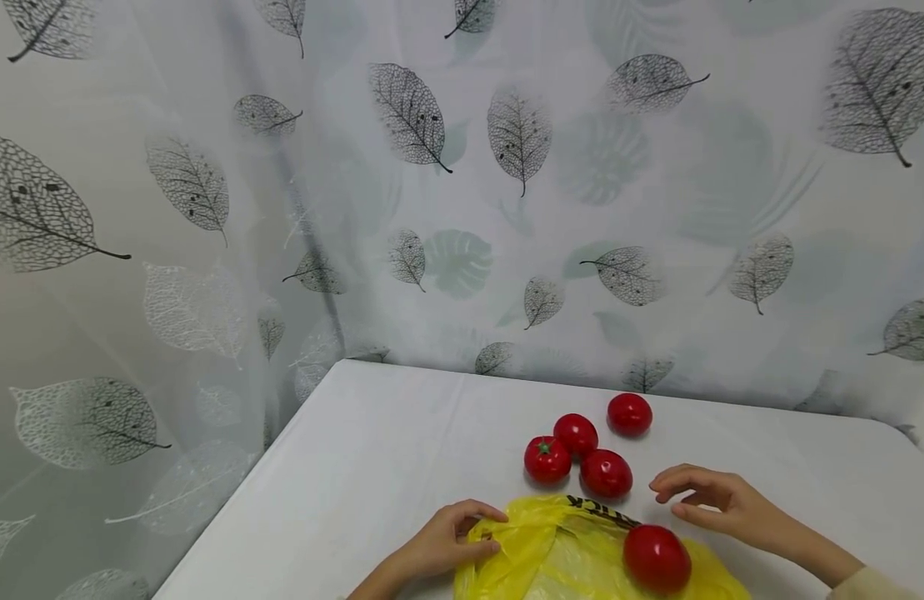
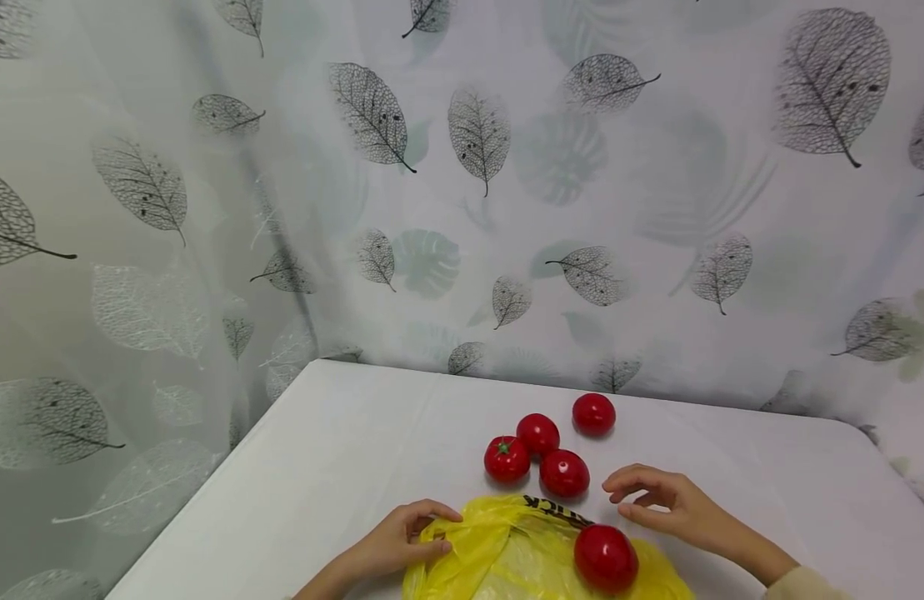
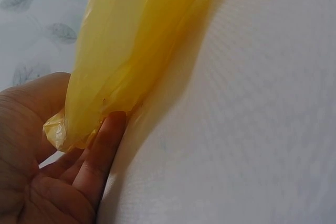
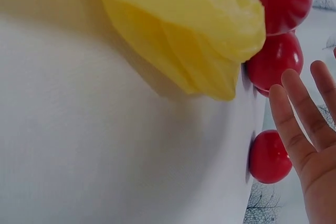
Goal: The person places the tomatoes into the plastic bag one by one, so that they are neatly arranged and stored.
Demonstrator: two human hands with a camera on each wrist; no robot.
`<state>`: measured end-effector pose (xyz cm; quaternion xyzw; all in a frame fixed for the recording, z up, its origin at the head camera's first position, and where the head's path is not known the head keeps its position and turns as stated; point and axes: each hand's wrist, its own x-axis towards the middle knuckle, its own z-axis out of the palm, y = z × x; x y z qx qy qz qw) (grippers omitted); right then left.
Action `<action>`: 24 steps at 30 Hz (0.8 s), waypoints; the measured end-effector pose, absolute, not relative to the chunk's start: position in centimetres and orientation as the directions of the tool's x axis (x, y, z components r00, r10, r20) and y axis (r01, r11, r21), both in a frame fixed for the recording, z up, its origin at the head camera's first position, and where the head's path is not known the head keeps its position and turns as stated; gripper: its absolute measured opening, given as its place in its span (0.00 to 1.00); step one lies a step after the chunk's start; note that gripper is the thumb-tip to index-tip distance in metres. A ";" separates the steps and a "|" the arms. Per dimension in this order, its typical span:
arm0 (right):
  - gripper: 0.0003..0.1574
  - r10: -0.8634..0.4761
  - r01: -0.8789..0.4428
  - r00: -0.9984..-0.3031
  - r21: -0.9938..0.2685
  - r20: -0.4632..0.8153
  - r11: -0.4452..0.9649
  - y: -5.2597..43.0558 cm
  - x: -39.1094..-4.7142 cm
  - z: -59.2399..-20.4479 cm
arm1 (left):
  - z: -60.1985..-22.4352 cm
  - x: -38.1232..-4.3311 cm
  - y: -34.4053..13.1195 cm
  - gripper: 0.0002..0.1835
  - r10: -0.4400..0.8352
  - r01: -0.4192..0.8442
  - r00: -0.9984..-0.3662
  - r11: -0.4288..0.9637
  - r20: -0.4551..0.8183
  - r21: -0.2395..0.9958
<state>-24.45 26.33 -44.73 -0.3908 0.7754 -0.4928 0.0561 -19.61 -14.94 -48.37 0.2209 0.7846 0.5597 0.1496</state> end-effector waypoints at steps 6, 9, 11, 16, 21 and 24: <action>0.18 -0.670 -0.547 -0.682 -0.812 0.292 0.202 26.1 -25.2 -44.8 | -48.2 -19.6 -14.9 0.13 0.508 0.173 -0.862 0.281 0.007 0.944; 0.20 -0.679 -0.569 -0.662 -0.803 0.316 0.180 25.9 -25.7 -44.8 | -48.3 -19.5 -14.9 0.13 0.505 0.167 -0.863 0.282 0.002 0.945; 0.20 -0.673 -0.578 -0.663 -0.795 0.328 0.182 25.9 -25.9 -44.8 | -48.3 -19.6 -14.9 0.13 0.507 0.168 -0.862 0.279 0.003 0.946; 0.20 -0.635 -0.596 -0.687 -0.774 0.354 0.214 25.7 -26.3 -44.7 | -48.4 -19.6 -14.8 0.13 0.507 0.172 -0.862 0.282 0.005 0.944; 0.21 -0.589 -0.613 -0.709 -0.751 0.386 0.245 25.4 -26.6 -44.6 | -48.4 -19.6 -14.9 0.14 0.506 0.158 -0.863 0.280 -0.005 0.947; 0.20 -0.569 -0.606 -0.727 -0.750 0.385 0.266 25.3 -26.9 -44.7 | -48.5 -19.5 -14.9 0.14 0.505 0.139 -0.863 0.270 -0.017 0.953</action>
